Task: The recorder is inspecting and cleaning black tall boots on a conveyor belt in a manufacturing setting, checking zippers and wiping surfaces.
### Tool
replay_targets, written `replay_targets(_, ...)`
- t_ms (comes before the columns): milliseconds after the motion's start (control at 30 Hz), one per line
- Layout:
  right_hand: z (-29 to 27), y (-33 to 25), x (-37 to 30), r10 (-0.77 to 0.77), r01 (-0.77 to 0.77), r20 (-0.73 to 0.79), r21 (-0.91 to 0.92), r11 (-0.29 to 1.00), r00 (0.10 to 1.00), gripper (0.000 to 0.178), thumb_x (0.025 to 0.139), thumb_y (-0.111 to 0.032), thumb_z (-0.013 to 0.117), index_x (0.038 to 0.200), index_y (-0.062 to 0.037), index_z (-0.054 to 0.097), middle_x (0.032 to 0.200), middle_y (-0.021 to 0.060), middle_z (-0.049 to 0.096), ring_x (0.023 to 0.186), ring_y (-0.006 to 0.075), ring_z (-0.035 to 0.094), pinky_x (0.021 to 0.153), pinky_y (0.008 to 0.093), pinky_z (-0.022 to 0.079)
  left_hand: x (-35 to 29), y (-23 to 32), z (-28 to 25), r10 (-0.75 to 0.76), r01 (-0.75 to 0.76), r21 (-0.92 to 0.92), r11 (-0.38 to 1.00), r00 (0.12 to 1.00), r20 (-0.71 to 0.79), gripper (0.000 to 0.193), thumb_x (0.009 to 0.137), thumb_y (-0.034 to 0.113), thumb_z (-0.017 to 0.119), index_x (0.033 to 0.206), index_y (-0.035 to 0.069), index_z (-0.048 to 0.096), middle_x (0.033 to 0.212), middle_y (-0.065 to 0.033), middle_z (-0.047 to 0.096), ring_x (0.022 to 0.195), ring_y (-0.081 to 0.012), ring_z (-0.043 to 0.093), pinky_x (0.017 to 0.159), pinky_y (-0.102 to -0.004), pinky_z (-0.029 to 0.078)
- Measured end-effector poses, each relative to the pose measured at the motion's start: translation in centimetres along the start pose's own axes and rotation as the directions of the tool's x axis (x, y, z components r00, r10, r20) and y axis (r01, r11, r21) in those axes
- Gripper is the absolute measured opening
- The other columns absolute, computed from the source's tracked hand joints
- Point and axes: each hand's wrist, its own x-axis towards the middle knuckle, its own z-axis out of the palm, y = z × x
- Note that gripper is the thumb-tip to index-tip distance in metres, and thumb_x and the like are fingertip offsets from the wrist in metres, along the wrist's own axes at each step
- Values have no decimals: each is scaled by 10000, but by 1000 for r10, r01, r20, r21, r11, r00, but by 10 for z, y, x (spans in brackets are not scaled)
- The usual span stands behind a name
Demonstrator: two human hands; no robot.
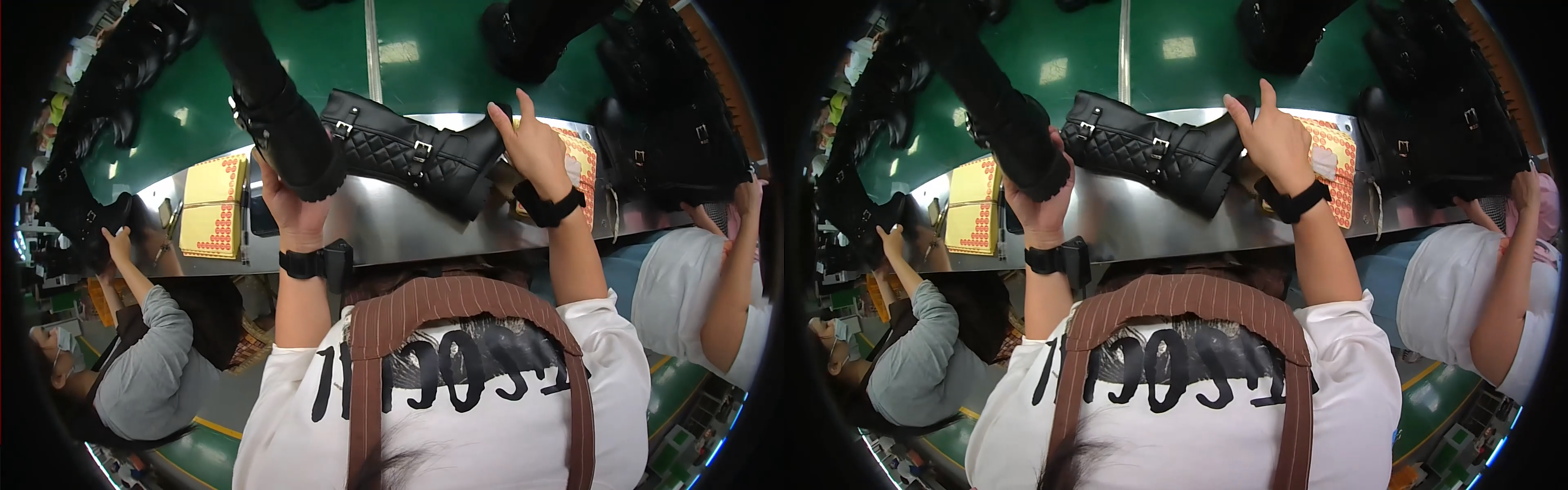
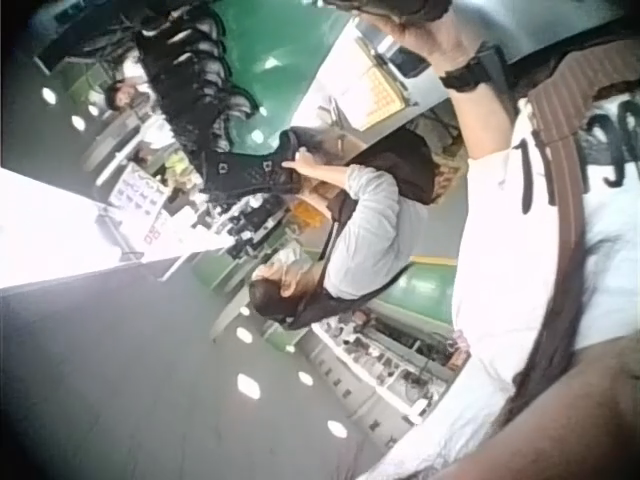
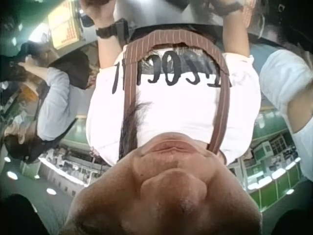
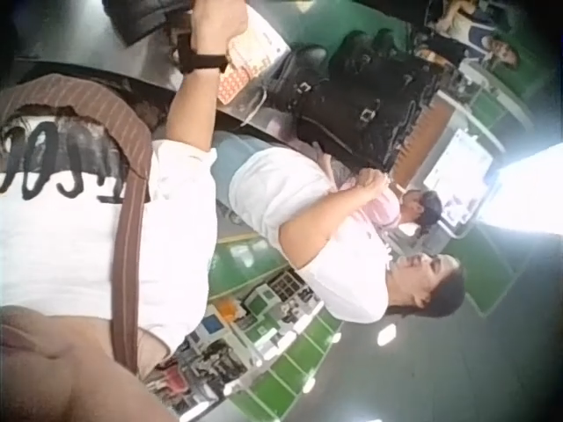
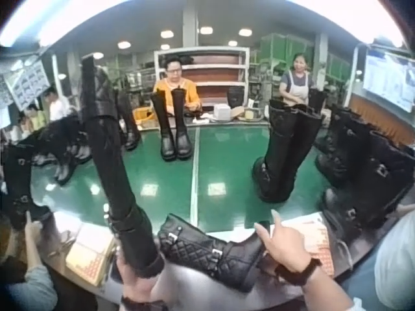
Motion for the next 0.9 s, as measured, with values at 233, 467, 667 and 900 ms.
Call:
replay_targets(233,22,14,27,-15,-11,156,165,986,988,756,900,-530,528,1369,47,393,946,314,660,899,413,665,813,426,505,-14,18,14,-30,30,-9,999,999,35,601,967,408,442,1382,-26,411,1390,-237,440,1152,-340,553,1023,-523,426)
replay_targets(467,9,52,29,-28,39,-32,435,899,999,542,959,-340,536,1363,1,414,1038,252,651,988,304,656,846,363,485,-14,42,20,-47,42,-174,984,998,-29,628,918,474,518,1273,-43,468,1175,-194,525,929,-269,578,809,-383,532)
replay_targets(667,2,36,41,-174,-106,105,994,3,979,462,970,-294,524,1327,-5,479,1155,68,615,1035,149,598,908,299,474,-5,31,19,-205,200,-73,977,976,-77,578,953,467,423,1202,-45,526,1035,-208,585,938,-314,588,840,-447,525)
replay_targets(900,41,-43,7,-246,-158,177,983,95,953,493,1016,-292,418,1424,-23,354,1295,96,512,1155,166,516,1000,280,396,4,-47,19,-247,247,-12,969,960,-131,491,1004,366,394,1271,-20,537,1253,-199,589,1176,-332,555,1093,-466,381)
